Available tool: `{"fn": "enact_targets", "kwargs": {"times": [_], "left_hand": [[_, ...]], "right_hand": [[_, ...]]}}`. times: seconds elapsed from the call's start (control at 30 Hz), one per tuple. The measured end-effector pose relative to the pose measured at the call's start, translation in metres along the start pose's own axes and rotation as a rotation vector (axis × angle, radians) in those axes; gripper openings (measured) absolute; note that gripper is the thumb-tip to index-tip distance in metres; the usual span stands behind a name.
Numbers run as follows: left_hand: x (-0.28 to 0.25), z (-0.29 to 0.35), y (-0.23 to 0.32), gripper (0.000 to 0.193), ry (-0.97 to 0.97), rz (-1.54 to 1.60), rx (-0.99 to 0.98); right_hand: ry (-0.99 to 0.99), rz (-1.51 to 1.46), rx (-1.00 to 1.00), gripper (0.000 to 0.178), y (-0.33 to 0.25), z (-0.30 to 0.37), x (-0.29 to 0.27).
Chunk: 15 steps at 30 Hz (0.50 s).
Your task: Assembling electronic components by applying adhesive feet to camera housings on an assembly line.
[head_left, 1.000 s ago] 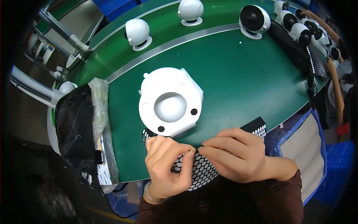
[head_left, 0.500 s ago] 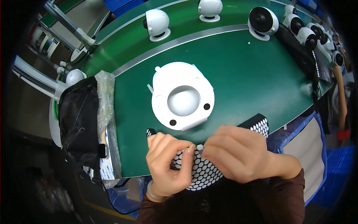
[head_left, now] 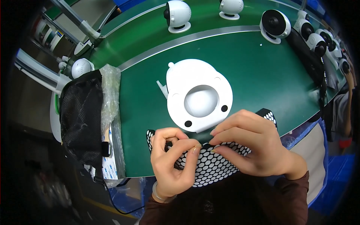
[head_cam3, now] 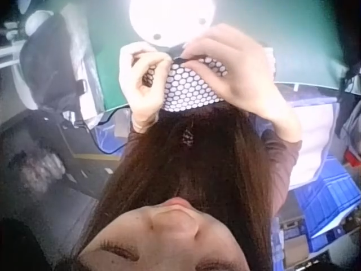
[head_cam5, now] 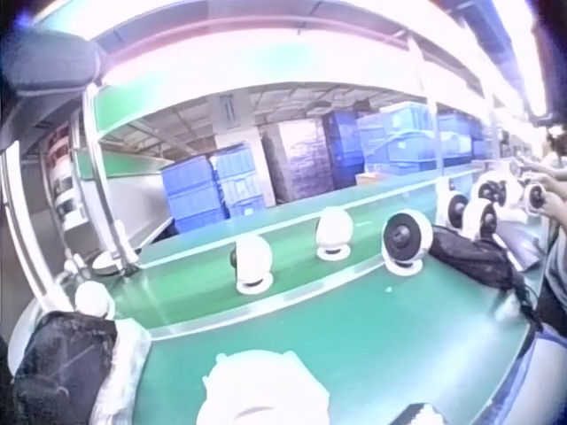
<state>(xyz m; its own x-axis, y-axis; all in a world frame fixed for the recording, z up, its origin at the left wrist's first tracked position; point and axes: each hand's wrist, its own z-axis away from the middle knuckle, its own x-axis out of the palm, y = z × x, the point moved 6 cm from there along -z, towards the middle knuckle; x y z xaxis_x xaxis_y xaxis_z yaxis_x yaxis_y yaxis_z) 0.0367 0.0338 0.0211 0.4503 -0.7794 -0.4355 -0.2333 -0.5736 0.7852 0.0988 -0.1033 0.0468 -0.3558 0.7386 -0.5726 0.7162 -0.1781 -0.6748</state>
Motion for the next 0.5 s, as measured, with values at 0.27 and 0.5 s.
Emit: {"fn": "enact_targets", "kwargs": {"times": [0.27, 0.5], "left_hand": [[0.009, -0.002, 0.005, 0.009, -0.042, -0.074, 0.055], [0.003, 0.000, 0.000, 0.011, 0.037, -0.142, 0.034]], "right_hand": [[0.069, -0.008, -0.044, 0.016, 0.008, 0.004, 0.001], [0.085, -0.058, -0.126, 0.015, -0.003, -0.003, -0.018]]}}
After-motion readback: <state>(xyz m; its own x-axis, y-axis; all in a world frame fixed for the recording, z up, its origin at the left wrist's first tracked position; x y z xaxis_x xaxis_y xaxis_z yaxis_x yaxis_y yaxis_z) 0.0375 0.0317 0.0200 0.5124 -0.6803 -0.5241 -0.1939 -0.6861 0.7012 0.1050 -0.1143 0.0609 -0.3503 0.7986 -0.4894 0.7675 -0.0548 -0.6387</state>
